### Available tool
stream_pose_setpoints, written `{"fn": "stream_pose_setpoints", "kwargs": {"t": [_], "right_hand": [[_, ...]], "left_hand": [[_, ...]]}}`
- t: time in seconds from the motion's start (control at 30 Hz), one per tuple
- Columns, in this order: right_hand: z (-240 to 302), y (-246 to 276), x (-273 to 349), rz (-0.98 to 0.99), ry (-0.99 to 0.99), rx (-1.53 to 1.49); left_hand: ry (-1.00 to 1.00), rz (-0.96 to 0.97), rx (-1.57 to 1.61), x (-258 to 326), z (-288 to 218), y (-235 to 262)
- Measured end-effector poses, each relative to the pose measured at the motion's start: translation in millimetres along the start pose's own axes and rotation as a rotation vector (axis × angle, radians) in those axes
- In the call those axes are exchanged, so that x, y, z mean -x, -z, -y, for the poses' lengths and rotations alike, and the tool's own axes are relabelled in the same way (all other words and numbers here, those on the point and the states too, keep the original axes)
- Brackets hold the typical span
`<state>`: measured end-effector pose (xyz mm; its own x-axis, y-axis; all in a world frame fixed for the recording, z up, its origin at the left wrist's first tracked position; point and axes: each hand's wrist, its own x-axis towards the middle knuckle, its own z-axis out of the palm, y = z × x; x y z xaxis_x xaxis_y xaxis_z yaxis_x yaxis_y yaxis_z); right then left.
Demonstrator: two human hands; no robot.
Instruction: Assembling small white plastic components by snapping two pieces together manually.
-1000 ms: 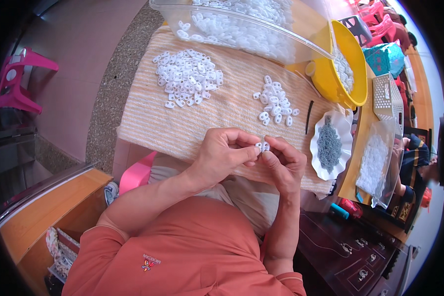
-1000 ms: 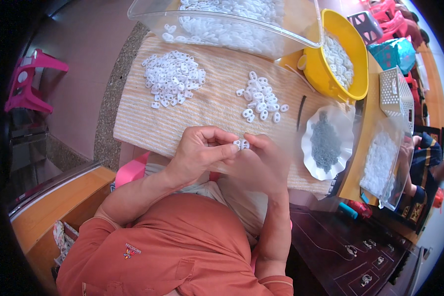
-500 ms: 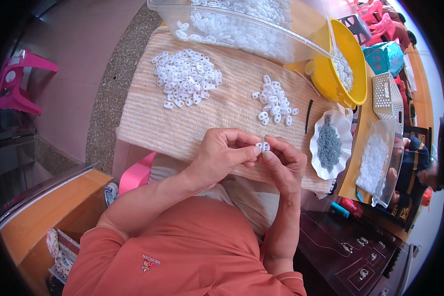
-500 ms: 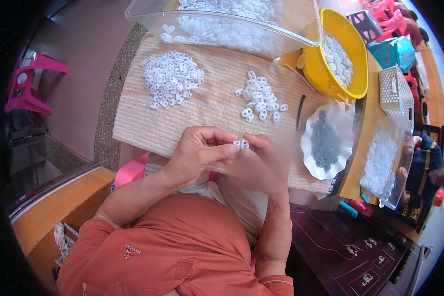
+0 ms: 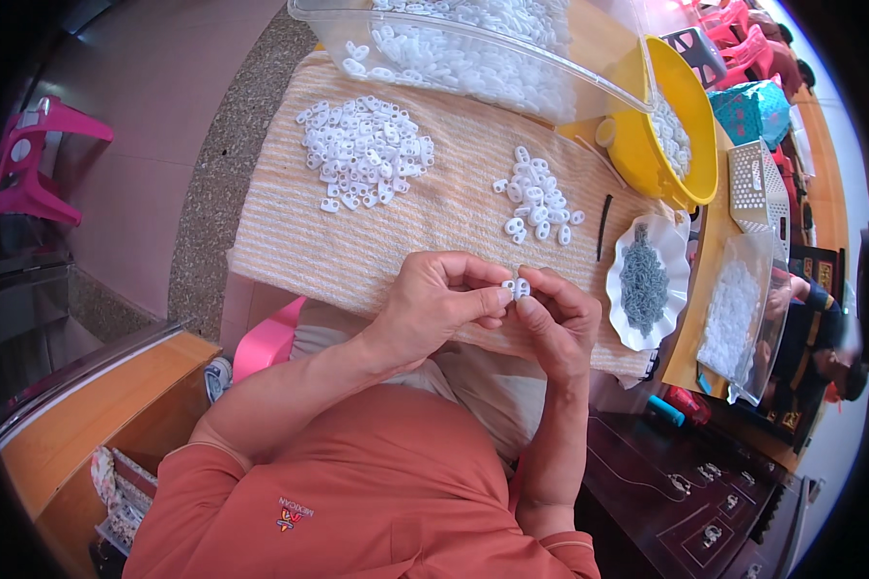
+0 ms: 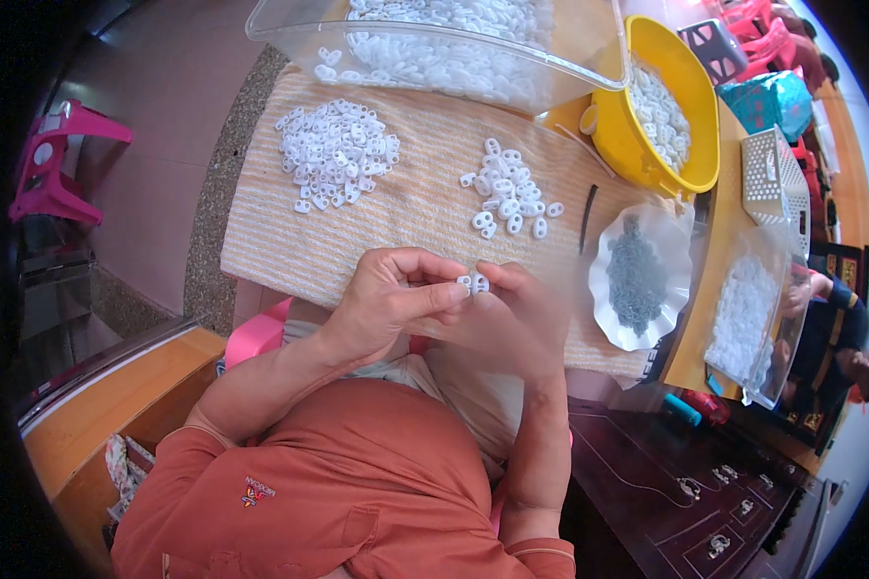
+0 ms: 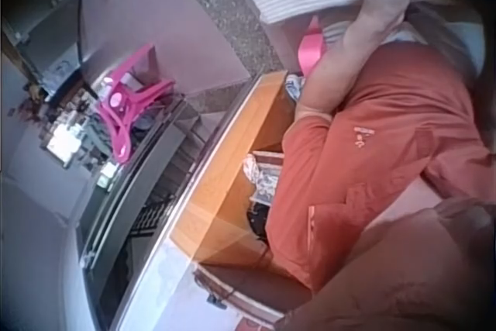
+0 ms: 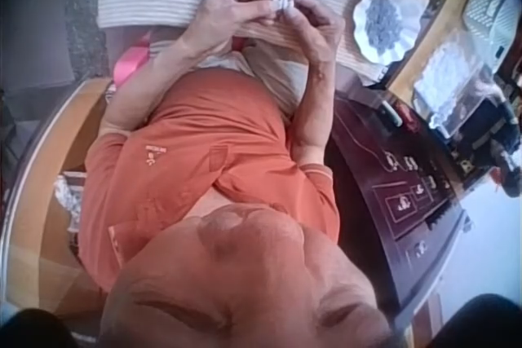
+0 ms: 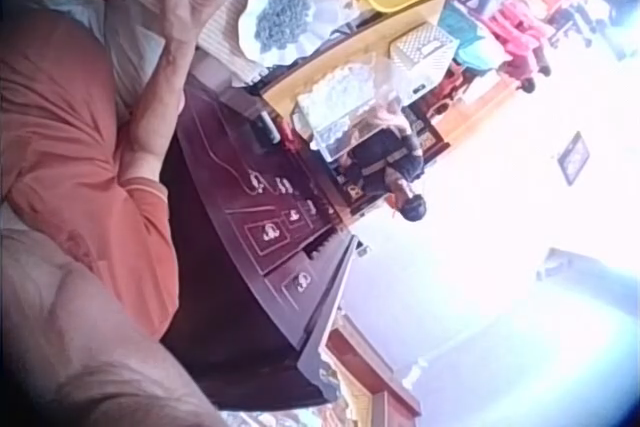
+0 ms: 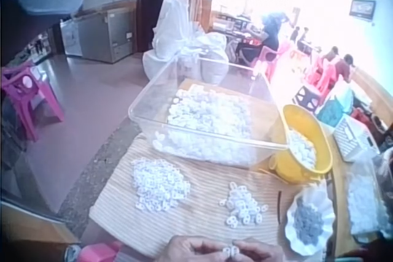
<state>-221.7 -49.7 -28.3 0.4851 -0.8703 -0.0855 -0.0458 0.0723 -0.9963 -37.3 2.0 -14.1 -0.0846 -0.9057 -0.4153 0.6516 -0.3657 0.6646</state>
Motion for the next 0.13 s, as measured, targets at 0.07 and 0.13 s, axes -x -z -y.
{"fn": "stream_pose_setpoints", "kwargs": {"t": [0.07,0.13], "right_hand": [[0.8,-0.2,0.3,-0.007,-0.004,-0.015],[0.8,1.8,0.9,0.002,-0.043,0.004]], "left_hand": [[0.002,0.006,0.020,0.3,-0.2,-0.2],[0.006,0.015,0.042,-0.1,1.2,0.6]]}}
